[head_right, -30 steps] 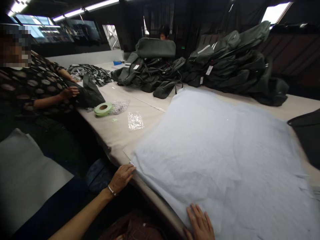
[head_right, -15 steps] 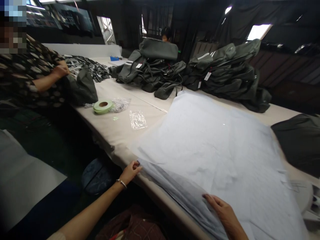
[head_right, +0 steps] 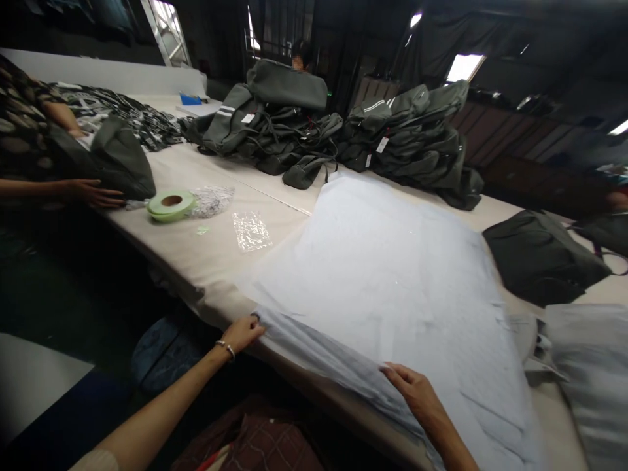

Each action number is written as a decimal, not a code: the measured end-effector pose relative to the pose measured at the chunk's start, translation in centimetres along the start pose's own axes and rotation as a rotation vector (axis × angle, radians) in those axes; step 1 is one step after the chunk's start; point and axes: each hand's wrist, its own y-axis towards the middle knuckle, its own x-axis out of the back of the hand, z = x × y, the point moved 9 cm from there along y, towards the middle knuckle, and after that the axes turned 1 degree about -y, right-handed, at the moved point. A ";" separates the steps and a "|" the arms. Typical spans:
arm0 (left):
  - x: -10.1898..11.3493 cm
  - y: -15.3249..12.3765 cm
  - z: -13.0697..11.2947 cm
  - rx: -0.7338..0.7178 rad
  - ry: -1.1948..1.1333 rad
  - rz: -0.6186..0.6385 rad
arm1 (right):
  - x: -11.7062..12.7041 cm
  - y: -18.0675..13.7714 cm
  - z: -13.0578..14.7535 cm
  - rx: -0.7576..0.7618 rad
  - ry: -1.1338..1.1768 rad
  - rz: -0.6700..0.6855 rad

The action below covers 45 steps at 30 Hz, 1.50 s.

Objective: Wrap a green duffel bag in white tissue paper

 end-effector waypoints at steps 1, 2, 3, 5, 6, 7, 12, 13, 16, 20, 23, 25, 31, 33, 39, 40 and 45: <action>0.3 -0.3 0.1 -0.007 0.065 -0.029 | -0.7 -0.2 -0.3 0.019 -0.020 0.041; 0.5 -0.7 0.1 -0.022 0.128 -0.058 | -1.5 -0.4 -0.6 0.042 -0.038 0.074; 0.6 -1.1 -0.2 -0.049 0.186 -0.086 | -2.2 -0.7 -0.9 0.066 -0.051 0.092; 0.8 -2.2 -1.6 -0.141 0.284 -0.139 | -3.2 -1.1 -1.3 0.088 -0.064 0.079; 0.8 -2.7 -2.7 -0.204 0.323 -0.164 | -3.5 -1.2 -1.4 0.088 -0.061 0.060; 0.6 -3.3 -4.0 -0.279 0.354 -0.181 | -3.7 -1.3 -1.4 0.087 -0.056 0.040; -5.4 -5.3 -10.6 -0.774 0.405 -0.014 | -2.7 -0.8 0.1 0.076 -0.027 -0.015; -7.2 -5.5 -11.3 -0.862 0.421 0.039 | -2.2 -0.6 0.3 0.070 -0.020 -0.019; -11.8 -5.1 -11.1 -0.965 0.551 0.167 | -0.7 -0.2 0.7 0.056 0.011 -0.026; -13.5 -4.0 -9.6 -0.984 0.633 0.213 | 0.7 0.0 0.7 0.052 0.036 -0.045; -13.1 -3.9 -10.5 -1.027 0.582 0.196 | 1.4 0.2 0.7 0.062 0.040 -0.075; -13.5 -4.2 -12.0 -1.051 0.565 0.175 | 1.8 0.1 0.7 0.069 0.031 -0.105; -16.3 -6.7 -15.9 -1.126 0.566 0.211 | 2.6 -0.4 0.6 0.090 -0.060 -0.199; -16.3 -7.3 -16.3 -1.137 0.564 0.226 | 2.7 -0.7 0.5 0.111 -0.101 -0.248; -15.3 -7.0 -16.3 -1.078 0.556 0.225 | 1.2 -3.6 1.9 0.282 -0.322 -0.596; -15.3 -6.8 -16.1 -1.051 0.555 0.220 | 0.0 -4.6 2.9 0.378 -0.377 -0.646; -15.8 -5.7 -15.4 -0.930 0.581 0.235 | -10.6 -6.9 6.3 0.797 -0.446 -0.363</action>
